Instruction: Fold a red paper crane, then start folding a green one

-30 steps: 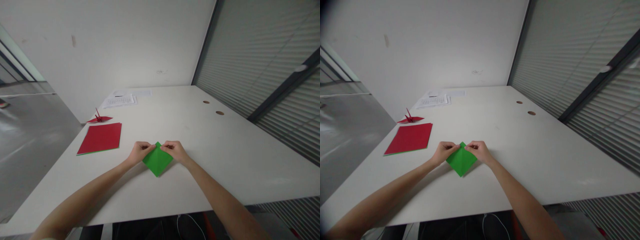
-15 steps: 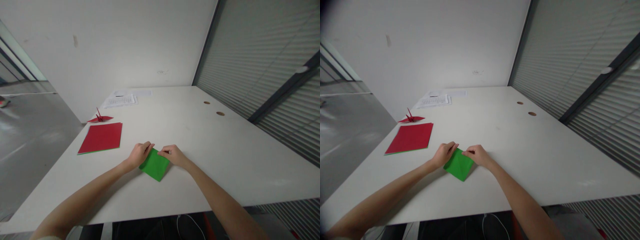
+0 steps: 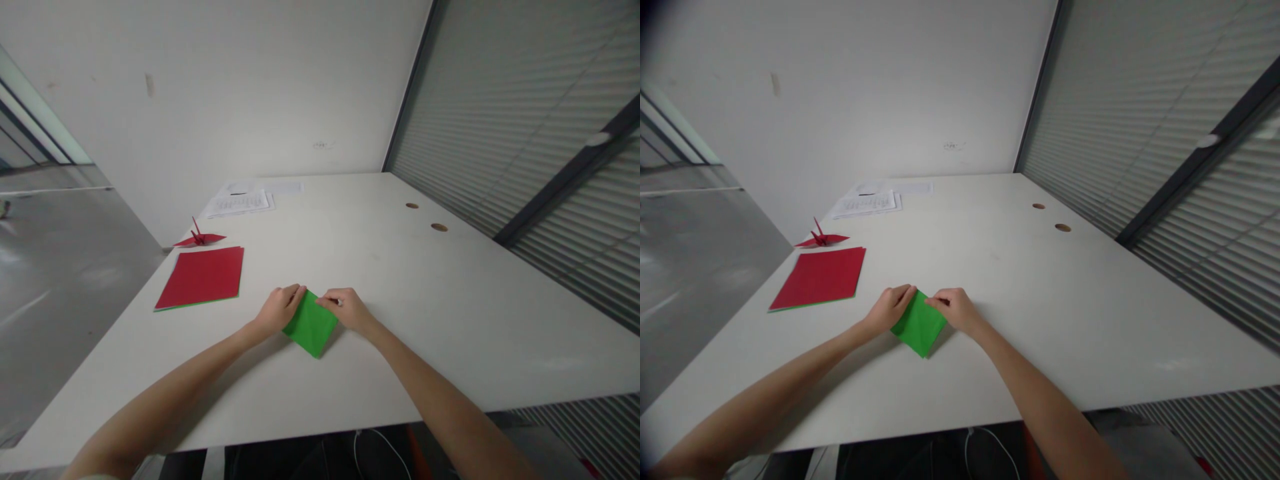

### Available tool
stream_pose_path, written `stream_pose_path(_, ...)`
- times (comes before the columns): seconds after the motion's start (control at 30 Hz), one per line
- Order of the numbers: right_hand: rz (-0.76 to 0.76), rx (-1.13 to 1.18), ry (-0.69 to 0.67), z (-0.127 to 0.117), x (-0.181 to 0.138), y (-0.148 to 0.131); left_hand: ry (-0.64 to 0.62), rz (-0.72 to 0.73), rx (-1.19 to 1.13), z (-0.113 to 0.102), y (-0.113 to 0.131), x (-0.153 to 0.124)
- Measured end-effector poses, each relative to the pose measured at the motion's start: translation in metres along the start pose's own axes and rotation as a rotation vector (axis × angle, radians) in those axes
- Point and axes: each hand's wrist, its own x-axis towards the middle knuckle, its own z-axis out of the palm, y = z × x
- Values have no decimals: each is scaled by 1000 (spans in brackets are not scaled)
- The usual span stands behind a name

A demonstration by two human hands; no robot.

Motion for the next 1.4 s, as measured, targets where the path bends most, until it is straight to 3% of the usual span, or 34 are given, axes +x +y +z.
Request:
stream_pose_path(0.37,25,3,3,3,2,-1,123,33,88,-2,-2,-4)
stream_pose_path(0.47,84,-31,96,0,5,9,275,197,140,-2,-2,-5)
stream_pose_path(0.53,130,-82,153,-2,7,18,309,368,231,2,-1,-9)
stream_pose_path(0.63,171,-162,172,-2,9,27,132,540,367,13,1,-16)
stream_pose_path(0.7,191,-234,154,-3,8,29,29,577,416,19,0,-20)
stream_pose_path(0.83,204,-324,111,-15,6,28,-14,556,442,23,-13,-16)
stream_pose_path(0.93,123,-320,81,-26,5,29,-61,558,412,19,-26,-8)
stream_pose_path(1.17,-71,-422,-68,-23,5,28,-50,556,327,19,-38,-2)
stream_pose_path(1.4,-102,-511,-152,-21,4,25,28,499,437,20,-36,-3)
